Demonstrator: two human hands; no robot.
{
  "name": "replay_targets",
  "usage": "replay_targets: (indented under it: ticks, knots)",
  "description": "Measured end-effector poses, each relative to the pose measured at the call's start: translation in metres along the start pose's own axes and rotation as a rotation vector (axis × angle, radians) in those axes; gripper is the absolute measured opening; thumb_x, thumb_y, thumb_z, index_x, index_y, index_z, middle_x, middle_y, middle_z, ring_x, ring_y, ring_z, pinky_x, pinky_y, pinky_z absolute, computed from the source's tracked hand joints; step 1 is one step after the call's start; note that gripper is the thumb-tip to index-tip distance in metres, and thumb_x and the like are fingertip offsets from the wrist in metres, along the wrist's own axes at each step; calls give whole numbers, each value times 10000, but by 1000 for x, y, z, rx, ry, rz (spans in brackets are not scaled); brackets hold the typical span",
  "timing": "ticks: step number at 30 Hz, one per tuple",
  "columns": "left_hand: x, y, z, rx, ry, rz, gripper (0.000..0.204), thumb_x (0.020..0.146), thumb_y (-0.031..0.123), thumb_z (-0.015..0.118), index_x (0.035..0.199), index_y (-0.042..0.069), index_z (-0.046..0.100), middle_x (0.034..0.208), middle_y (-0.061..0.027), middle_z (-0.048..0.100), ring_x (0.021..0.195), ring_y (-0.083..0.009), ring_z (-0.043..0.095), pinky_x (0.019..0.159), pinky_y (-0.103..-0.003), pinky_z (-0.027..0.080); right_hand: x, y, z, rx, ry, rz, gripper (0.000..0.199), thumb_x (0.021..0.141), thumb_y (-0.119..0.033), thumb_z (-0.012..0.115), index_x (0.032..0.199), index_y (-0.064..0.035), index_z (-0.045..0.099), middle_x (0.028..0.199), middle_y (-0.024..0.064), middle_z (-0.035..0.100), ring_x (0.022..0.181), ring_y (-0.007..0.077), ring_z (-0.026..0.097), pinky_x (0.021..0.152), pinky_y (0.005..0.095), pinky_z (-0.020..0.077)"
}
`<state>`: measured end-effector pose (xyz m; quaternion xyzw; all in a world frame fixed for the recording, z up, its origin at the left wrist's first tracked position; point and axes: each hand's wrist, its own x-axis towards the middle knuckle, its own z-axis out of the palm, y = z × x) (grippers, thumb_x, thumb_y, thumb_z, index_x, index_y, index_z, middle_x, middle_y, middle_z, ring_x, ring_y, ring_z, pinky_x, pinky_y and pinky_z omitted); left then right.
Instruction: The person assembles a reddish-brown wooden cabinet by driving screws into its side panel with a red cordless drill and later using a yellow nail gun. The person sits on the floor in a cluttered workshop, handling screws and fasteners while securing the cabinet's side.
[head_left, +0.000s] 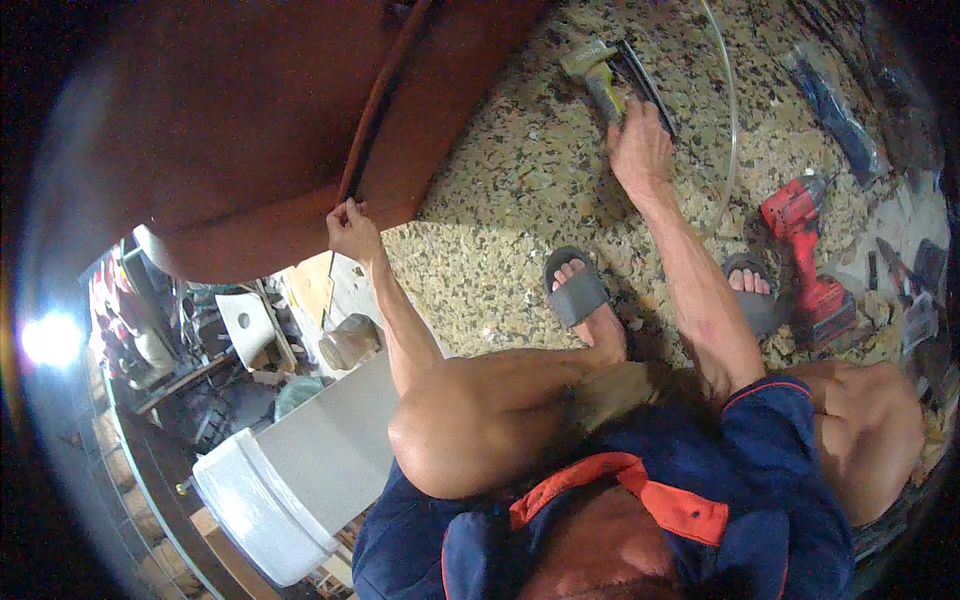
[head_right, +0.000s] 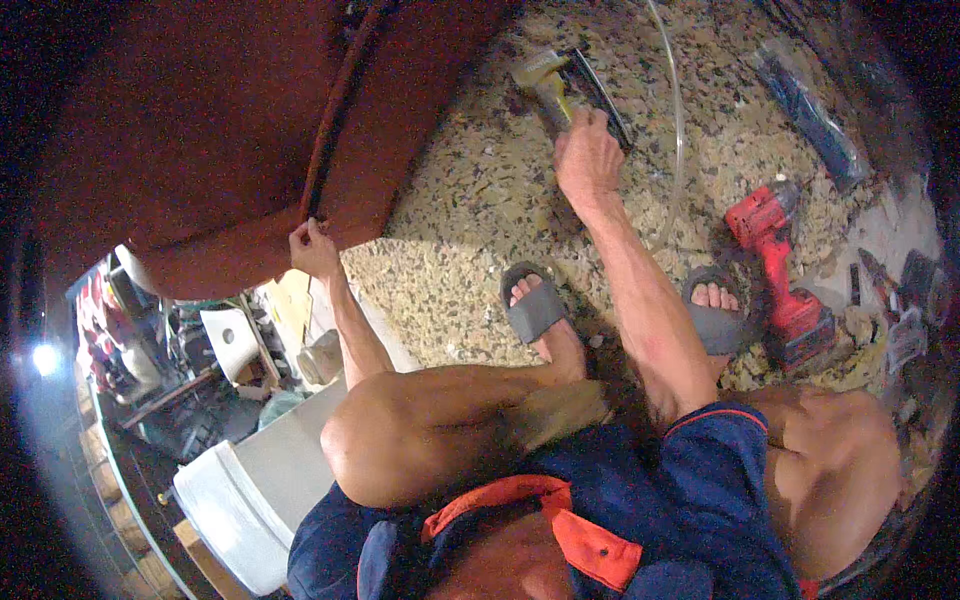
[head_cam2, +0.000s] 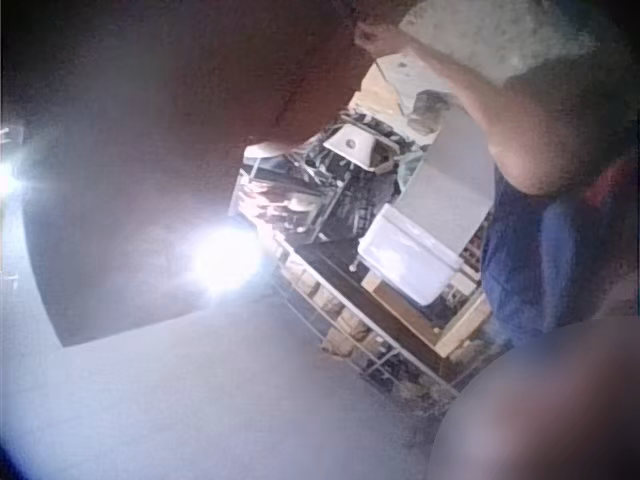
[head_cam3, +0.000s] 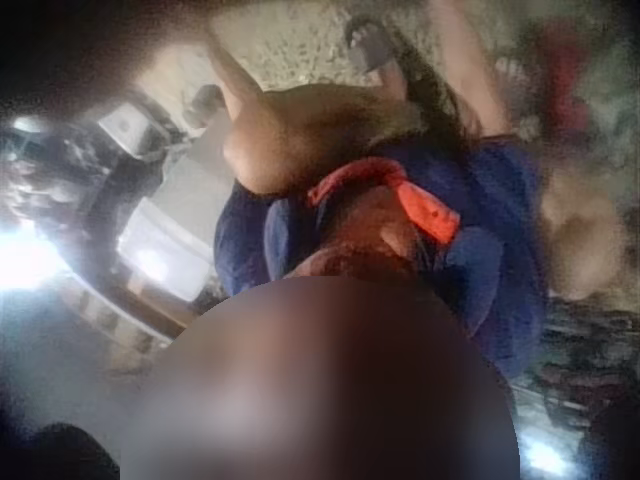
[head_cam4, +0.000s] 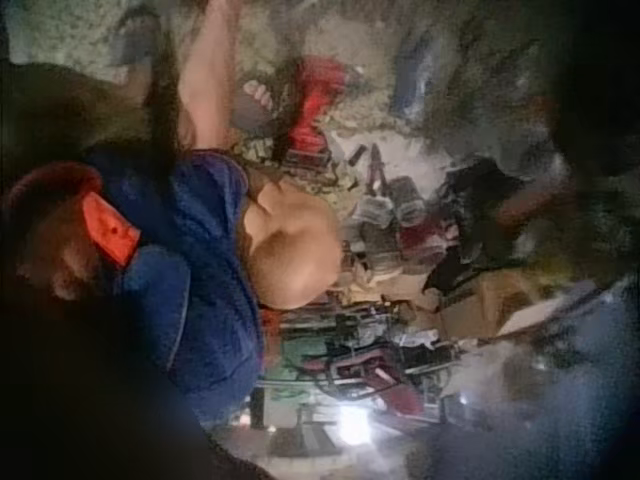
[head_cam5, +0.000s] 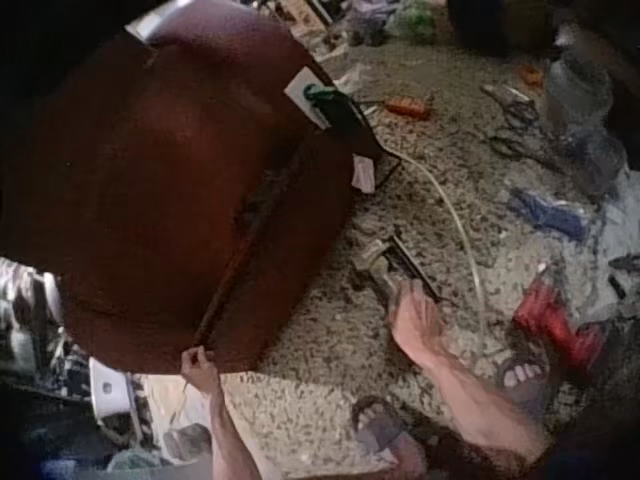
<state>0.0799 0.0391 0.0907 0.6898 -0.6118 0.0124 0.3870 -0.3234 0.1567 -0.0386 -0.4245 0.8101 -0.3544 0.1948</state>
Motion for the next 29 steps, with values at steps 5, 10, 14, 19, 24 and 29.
replay_targets:
  ticks: [5,10,14,19,24,29]
  knots:
    - [0,-1,3,58,54,130,159,917,103,671,838,-25,621,718,-119,687,660,-201,669,636,-315,517,13,-22,7,-140,-44,-53,392,811,-51,667,1176,41,560,1191,255,552,1149,412,550,842,486,536]
    - [-1,4,-2,139,26,206,192,913,105,677,804,-38,609,682,-143,668,608,-217,681,560,-346,521,22,-13,11,-189,-93,-131,404,774,-25,669,1155,58,564,1120,248,575,1078,379,555,808,434,524]
    - [3,7,1,200,15,188,187,909,105,680,808,-35,607,672,-139,662,581,-213,677,527,-341,512,33,-11,14,-231,-100,-145,425,779,-66,678,1176,42,573,1039,186,613,1008,325,578,812,436,509]
    - [0,4,0,153,31,190,179,907,104,686,818,-31,610,650,-137,655,591,-209,685,525,-332,510,31,-7,19,-339,-59,-226,452,771,-87,695,1188,39,575,1031,153,634,987,296,601,772,414,526]
    - [7,0,-5,205,-40,149,190,889,136,699,846,-41,647,783,-170,690,674,-254,675,632,-363,528,34,-6,26,-400,-21,-222,441,764,-81,697,1172,35,580,995,156,652,954,294,626,733,394,535]
    - [3,15,-12,229,-138,-21,165,921,176,693,890,16,664,895,-148,737,901,-266,724,769,-381,552,33,-4,35,-293,-32,-248,474,722,-64,740,1156,22,569,1038,204,634,979,330,632,769,434,555]
